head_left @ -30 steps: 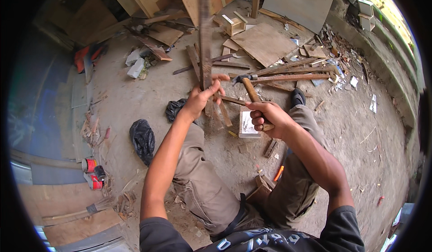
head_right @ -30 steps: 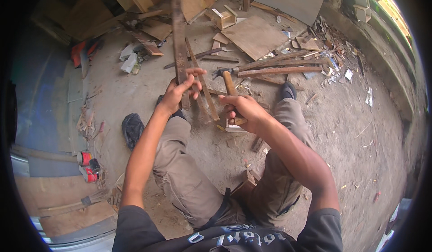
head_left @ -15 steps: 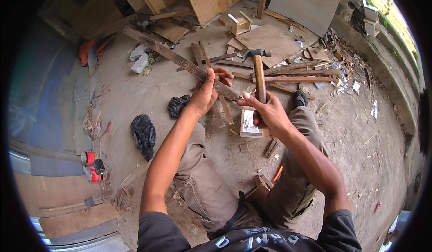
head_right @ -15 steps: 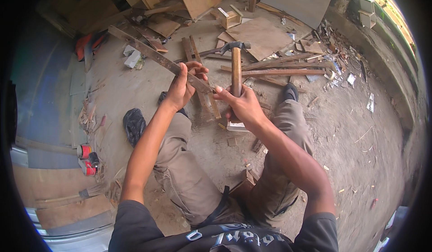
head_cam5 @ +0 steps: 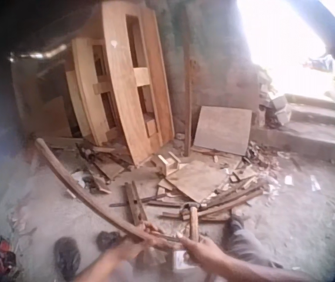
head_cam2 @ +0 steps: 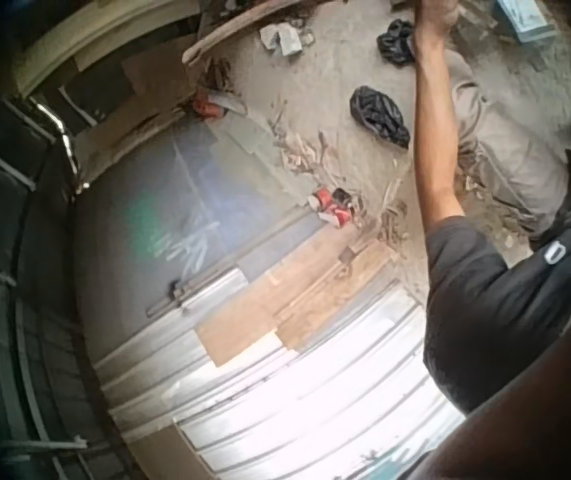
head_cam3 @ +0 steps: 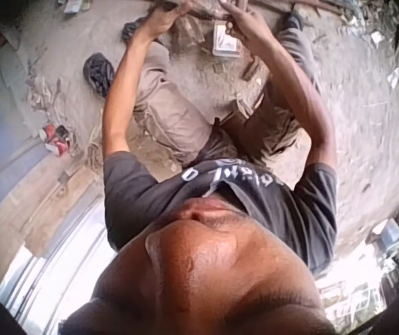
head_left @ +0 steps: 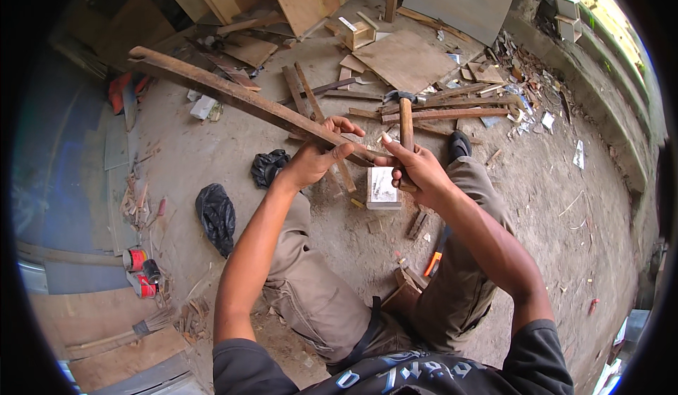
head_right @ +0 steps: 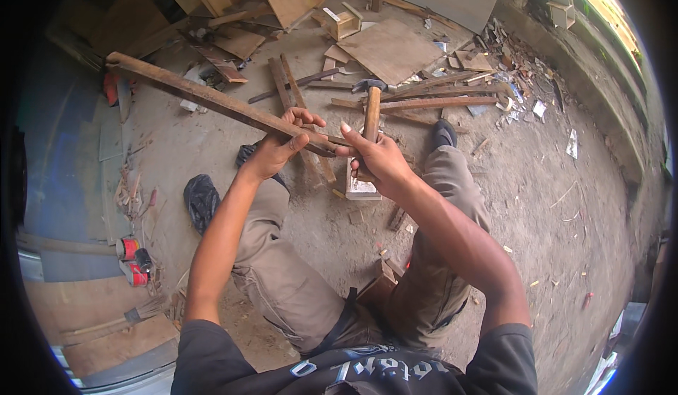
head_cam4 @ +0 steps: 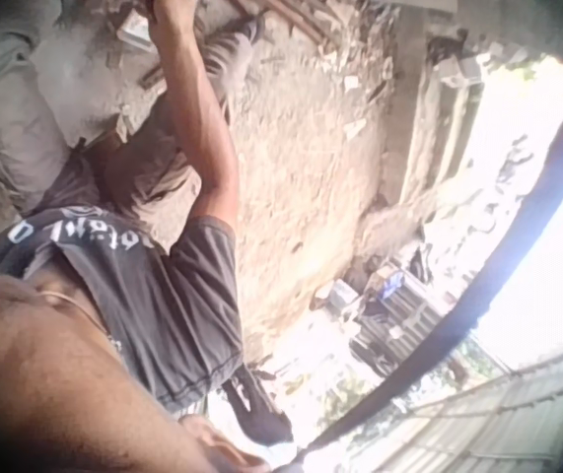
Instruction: The person sits on the ground and uses a hand saw to cut a small piece of wood. They then use a hammer to split a longer piece of wood into smaller sections. The person handles various pieces of wood and tools throughout the process.
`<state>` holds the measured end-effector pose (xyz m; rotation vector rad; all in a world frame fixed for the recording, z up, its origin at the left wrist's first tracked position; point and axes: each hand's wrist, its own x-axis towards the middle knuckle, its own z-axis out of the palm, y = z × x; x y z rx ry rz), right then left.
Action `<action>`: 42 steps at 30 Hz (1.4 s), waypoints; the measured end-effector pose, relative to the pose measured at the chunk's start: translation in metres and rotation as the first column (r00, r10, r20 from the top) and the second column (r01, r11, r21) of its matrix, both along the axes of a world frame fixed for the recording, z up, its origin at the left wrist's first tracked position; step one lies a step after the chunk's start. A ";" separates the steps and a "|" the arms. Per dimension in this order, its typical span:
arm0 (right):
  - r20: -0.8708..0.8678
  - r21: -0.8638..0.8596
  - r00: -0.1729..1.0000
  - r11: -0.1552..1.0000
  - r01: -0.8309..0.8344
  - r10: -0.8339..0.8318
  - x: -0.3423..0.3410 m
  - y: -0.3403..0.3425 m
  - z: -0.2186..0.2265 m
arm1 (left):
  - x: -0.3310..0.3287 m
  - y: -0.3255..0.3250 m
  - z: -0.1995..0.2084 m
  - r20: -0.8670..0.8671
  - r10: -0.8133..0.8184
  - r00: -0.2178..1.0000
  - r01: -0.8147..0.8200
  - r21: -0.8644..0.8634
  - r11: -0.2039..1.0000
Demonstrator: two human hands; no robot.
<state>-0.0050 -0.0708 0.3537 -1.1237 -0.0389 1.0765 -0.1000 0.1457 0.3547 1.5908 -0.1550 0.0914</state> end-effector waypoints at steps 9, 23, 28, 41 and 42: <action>0.086 -0.183 0.982 0.972 -0.148 0.166 -0.018 0.004 -0.009 | -0.005 -0.001 0.006 -0.178 -0.007 0.984 -0.044 -0.282 0.959; -0.079 0.057 0.996 0.998 0.039 -0.034 -0.006 0.005 -0.018 | 0.000 -0.013 -0.001 -0.164 0.028 0.986 -0.083 -0.336 0.938; -0.079 0.042 0.994 0.996 0.081 -0.078 -0.002 0.003 -0.003 | -0.001 -0.009 -0.001 -0.361 0.093 0.928 -0.187 -0.235 0.954; -0.118 0.117 0.989 0.988 0.105 -0.091 0.004 -0.005 -0.007 | -0.004 -0.009 0.007 -0.259 -0.005 0.966 -0.012 -0.061 0.998; -0.115 0.123 0.990 0.987 0.102 -0.088 0.004 -0.005 -0.006 | -0.005 -0.008 0.006 -0.262 -0.008 0.965 -0.013 -0.078 0.997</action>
